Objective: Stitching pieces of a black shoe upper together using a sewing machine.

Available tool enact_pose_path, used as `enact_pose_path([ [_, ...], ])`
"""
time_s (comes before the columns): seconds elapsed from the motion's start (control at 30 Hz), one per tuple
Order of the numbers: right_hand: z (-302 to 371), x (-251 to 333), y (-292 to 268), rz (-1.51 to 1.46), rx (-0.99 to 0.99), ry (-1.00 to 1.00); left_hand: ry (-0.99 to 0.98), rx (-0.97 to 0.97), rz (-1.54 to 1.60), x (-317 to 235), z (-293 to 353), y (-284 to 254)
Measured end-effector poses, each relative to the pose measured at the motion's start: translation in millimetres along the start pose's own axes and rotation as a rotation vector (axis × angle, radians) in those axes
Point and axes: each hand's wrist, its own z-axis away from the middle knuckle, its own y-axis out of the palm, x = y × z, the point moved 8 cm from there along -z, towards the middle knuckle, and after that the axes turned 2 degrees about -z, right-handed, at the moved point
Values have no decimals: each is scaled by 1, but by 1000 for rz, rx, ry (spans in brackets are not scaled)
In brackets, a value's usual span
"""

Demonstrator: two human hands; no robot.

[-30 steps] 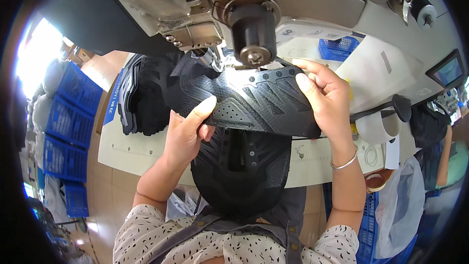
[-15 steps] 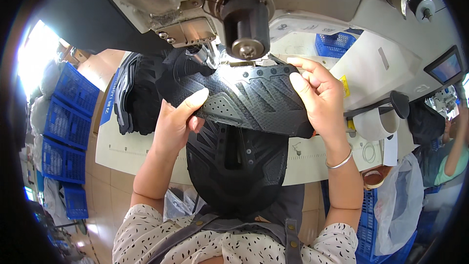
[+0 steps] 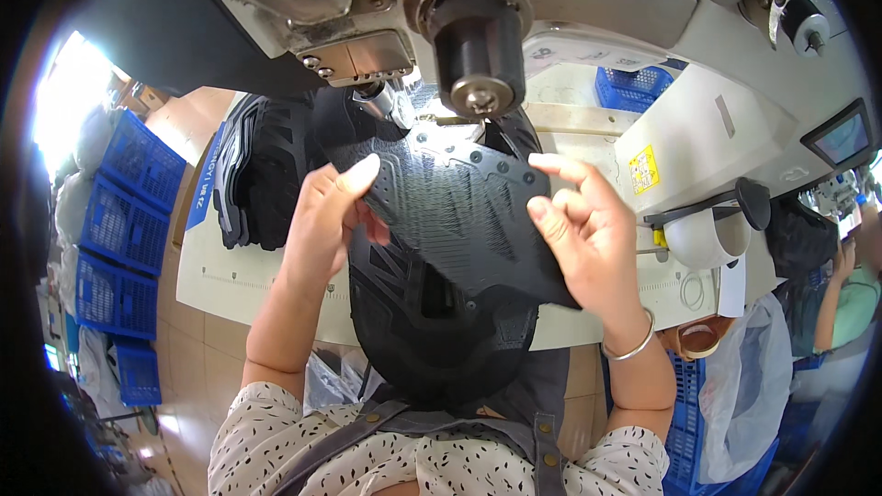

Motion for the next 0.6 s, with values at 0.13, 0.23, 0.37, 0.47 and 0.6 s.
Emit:
enact_pose_path([
  [0.13, 19, -5, 18, -87, 66, 123, -61, 20, 16, 13, 24, 31],
  [0.23, 31, 0, 28, -63, 145, 128, -24, 72, -26, 11, 45, 45],
  [0.37, 42, 14, 7, 153, 89, -290, -161, 17, 127, 15, 57, 26],
  [0.47, 22, 2, -15, 219, -173, -243, -186, -6, 156, 14, 53, 10],
  [0.6, 13, -35, -3, -216, 9, 64, -129, -89, 209, 12, 53, -7],
])
